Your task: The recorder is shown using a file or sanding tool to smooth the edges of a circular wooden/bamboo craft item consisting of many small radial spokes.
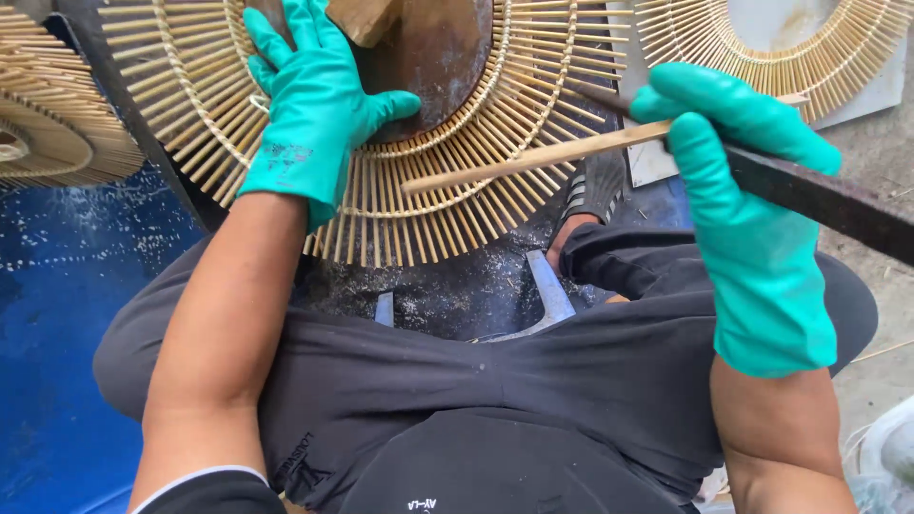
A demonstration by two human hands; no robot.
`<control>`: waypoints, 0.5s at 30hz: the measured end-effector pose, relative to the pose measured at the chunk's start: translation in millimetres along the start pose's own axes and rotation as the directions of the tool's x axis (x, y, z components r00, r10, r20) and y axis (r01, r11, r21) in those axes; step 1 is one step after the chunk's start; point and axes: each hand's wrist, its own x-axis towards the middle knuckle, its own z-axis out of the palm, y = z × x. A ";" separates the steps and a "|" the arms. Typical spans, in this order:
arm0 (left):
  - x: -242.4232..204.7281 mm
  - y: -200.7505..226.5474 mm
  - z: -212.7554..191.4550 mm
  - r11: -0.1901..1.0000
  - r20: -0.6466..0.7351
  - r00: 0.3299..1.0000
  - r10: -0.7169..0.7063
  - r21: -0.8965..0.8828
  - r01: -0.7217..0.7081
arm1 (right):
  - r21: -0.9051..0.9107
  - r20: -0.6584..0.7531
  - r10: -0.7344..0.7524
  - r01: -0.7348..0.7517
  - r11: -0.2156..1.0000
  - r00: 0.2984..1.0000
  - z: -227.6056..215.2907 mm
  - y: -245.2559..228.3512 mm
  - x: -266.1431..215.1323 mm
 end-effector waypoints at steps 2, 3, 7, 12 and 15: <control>2.6 -6.6 6.4 0.998 -0.038 0.998 0.041 0.059 -0.039 | 0.189 0.028 -0.027 0.021 0.982 0.999 17.5 -6.5 1.5; 0.6 -6.5 5.2 0.998 -0.029 0.999 0.033 0.058 -0.031 | 0.192 0.036 -0.018 0.011 0.981 0.999 22.0 -0.7 0.4; 3.7 -8.8 3.4 0.997 0.035 0.999 -0.010 0.075 0.007 | 0.020 0.139 0.007 -0.010 1.000 0.990 33.0 13.7 1.6; -6.6 -5.0 -2.8 0.997 -0.005 0.999 0.038 0.060 -0.038 | 0.018 0.163 0.127 -0.132 0.991 0.978 43.0 1.4 -7.6; -1.3 5.5 -14.6 0.993 0.211 0.977 -0.043 0.116 0.019 | 0.085 0.149 0.098 -0.111 0.990 0.984 43.2 12.6 -8.5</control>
